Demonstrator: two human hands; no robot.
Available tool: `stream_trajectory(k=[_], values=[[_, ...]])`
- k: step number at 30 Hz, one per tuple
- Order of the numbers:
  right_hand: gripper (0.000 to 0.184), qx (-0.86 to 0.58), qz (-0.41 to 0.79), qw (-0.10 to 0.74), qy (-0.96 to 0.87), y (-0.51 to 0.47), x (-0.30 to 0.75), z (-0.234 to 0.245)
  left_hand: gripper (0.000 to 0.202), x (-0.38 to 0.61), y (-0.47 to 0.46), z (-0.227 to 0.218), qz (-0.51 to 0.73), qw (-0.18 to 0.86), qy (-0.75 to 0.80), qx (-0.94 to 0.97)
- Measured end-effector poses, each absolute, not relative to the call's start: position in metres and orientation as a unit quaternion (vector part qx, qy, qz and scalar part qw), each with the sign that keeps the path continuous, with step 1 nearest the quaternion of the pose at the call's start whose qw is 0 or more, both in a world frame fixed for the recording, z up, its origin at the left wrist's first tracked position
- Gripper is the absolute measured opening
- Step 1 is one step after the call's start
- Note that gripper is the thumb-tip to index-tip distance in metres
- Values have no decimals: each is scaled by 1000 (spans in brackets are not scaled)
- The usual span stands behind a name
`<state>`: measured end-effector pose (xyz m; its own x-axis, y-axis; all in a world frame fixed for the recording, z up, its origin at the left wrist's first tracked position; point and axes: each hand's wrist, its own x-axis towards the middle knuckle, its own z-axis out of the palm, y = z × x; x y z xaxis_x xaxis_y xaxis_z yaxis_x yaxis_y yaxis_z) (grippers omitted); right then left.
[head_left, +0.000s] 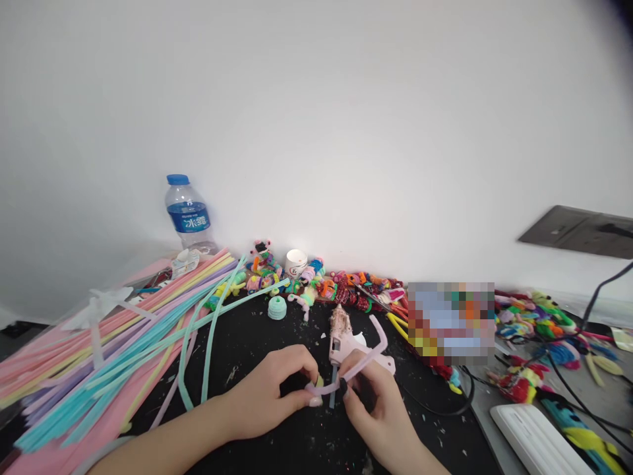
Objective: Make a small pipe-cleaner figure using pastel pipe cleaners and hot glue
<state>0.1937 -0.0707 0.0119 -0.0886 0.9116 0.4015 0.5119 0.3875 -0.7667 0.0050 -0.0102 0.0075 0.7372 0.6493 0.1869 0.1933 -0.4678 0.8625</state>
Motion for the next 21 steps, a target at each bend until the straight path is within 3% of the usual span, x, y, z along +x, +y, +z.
stream_trajectory(k=[9, 21], values=[[7, -520, 274, 466, -662, -69, 193, 6, 19, 8, -3, 2, 321, 690, 261, 594], [20, -430, 225, 487, -726, -71, 187, 16, 18, 11, -1, -3, 360, 745, 278, 488]])
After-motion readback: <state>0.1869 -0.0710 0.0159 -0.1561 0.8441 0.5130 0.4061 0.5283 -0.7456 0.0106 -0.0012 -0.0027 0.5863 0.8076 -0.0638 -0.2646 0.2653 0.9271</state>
